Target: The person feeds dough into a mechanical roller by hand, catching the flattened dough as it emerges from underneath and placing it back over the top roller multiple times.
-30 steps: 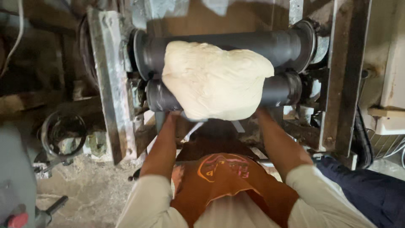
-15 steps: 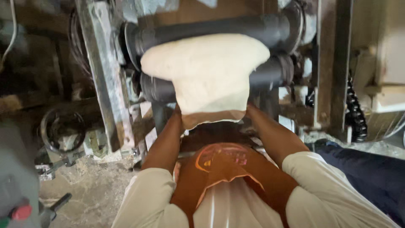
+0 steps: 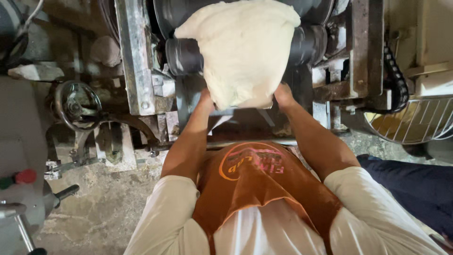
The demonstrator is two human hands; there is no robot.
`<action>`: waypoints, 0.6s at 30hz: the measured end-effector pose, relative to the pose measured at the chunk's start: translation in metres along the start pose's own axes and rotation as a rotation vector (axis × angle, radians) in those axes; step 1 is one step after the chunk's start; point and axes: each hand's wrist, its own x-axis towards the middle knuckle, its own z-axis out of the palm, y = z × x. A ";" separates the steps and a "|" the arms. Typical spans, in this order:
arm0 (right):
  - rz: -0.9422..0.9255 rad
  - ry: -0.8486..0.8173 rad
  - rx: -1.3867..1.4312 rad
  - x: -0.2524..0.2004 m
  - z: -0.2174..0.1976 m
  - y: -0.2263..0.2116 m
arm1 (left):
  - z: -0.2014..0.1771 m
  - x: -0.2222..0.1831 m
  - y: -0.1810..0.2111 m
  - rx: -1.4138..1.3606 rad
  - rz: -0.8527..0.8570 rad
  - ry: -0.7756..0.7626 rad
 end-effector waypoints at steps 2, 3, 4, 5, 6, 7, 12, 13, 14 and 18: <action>-0.095 -0.063 0.168 -0.016 0.011 -0.026 | 0.007 -0.008 0.014 -0.155 0.004 -0.030; -0.161 -0.117 0.317 -0.024 0.018 -0.038 | 0.013 -0.015 0.024 -0.207 0.024 -0.036; -0.222 -0.172 0.471 -0.032 0.025 -0.047 | 0.021 -0.024 0.036 -0.249 0.046 -0.045; -0.267 -0.159 0.431 -0.039 0.028 -0.055 | 0.031 -0.036 0.048 -0.280 0.068 -0.051; -0.309 -0.142 0.391 -0.045 0.028 -0.062 | 0.043 -0.049 0.059 -0.300 0.087 -0.054; -0.351 -0.125 0.350 -0.048 0.028 -0.067 | 0.056 -0.062 0.071 -0.290 0.107 -0.061; -0.242 0.370 -0.224 -0.020 0.011 -0.068 | 0.105 -0.099 0.136 0.960 0.199 0.286; -0.187 0.409 -0.114 -0.013 0.006 -0.059 | 0.107 -0.108 0.144 1.045 0.184 0.322; -0.141 0.435 0.166 -0.004 -0.002 -0.054 | 0.109 -0.112 0.154 1.128 0.190 0.357; 0.066 0.435 0.669 0.012 -0.045 -0.010 | 0.097 -0.138 0.149 0.847 0.574 0.441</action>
